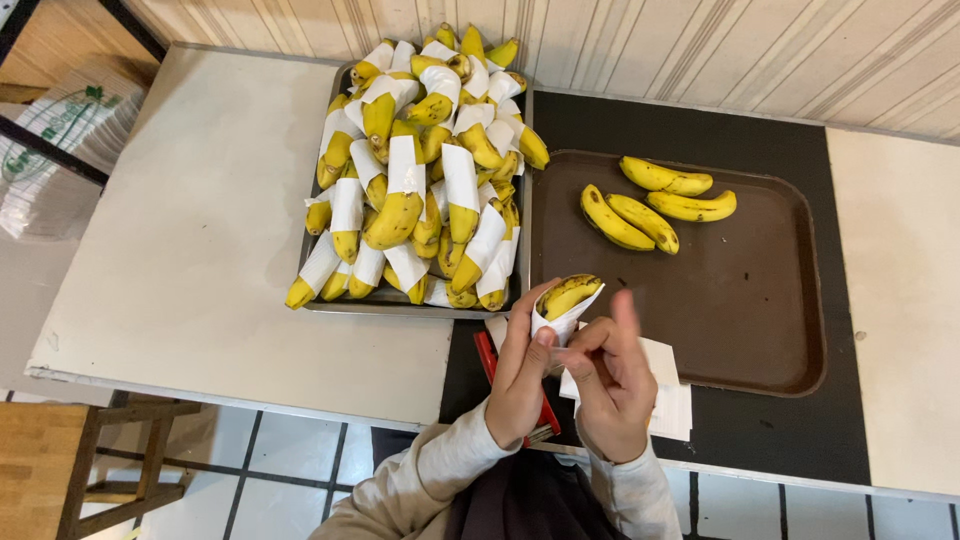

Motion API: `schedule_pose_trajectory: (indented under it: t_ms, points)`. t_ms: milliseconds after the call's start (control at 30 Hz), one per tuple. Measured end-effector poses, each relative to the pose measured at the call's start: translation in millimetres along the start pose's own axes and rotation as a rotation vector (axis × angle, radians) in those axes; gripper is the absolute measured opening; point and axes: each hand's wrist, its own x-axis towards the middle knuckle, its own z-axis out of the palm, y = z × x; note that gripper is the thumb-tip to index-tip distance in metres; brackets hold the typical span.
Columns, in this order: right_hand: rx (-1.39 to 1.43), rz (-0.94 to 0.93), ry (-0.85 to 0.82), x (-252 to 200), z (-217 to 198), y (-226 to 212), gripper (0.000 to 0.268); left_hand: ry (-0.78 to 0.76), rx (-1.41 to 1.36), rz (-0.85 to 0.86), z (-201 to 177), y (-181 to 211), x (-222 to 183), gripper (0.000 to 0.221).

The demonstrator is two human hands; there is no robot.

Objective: The person wraps individual bananas in white paper and secures them with adhesive tape from a red dispenser.

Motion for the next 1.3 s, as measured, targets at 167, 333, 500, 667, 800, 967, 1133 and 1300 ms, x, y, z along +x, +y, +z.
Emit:
schedule_pose_trajectory:
  t_ms: [167,333,500,667,800,967,1133,1300]
  points:
    - [0.014,0.057,0.093,7.8,8.8,-16.8,0.071,-0.011,-0.011,-0.031,4.1,2.9,-0.5,0.056]
    - [-0.007,0.114,0.129,14.2,11.0,-23.2,0.067,-0.014,0.01,-0.026,5.7,1.5,-2.8,0.054]
    - [-0.04,0.202,0.185,17.2,12.0,-27.4,0.06,-0.019,0.006,-0.057,5.4,-0.4,-3.0,0.053]
    - [-0.065,0.266,0.221,19.4,13.1,-28.5,0.055,-0.045,0.098,-0.008,2.3,4.9,0.7,0.053]
    - [0.0,0.335,0.228,17.6,8.0,-17.9,0.052,-0.08,0.213,0.065,-3.1,0.7,2.7,0.054]
    - [-0.09,0.366,0.167,22.4,4.2,-18.4,0.045,-0.061,0.205,0.014,-1.6,3.1,2.4,0.052]
    - [-0.162,0.33,0.152,22.6,5.6,-14.9,0.042,-0.052,0.185,-0.005,-1.5,-1.2,3.1,0.052]
    - [-0.081,0.406,0.152,17.5,11.0,-3.9,0.036,-0.025,0.104,-0.018,-1.6,0.7,5.7,0.057]
